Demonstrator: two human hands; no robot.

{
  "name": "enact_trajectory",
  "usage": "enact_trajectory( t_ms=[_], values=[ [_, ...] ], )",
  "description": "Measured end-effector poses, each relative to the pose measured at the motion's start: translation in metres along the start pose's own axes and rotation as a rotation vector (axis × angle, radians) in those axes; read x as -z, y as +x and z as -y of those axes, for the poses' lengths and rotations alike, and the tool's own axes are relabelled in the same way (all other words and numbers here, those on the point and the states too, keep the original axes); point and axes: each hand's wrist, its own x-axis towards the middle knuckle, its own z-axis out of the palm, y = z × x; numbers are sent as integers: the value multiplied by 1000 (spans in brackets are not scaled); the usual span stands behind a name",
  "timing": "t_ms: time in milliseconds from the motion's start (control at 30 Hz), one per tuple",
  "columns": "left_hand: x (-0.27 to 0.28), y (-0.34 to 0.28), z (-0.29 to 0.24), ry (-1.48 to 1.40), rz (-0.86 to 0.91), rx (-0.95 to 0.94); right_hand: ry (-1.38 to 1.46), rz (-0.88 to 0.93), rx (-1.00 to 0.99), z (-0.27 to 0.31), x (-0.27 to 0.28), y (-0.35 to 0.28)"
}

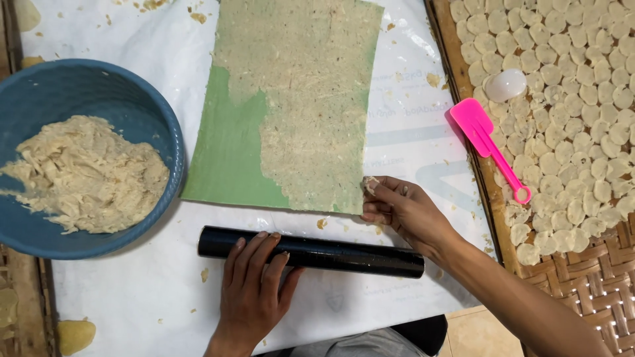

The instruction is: Flattening and spreading dough onto a plastic-covered board using a rolling pin and spatula to prepare crackers.

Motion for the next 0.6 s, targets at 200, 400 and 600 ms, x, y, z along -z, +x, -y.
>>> enact_trajectory(
  t_ms=[200, 400, 600],
  values=[
    [-1, -1, 0, -1, 24, 8, -17, 25, 14, -2, 12, 10],
    [-2, -1, 1, -20, 25, 14, -697, -81, 484, 13, 19, 6],
    [1, 0, 0, -16, 37, 19, -566, -21, 579, 25, 12, 21]
  ],
)
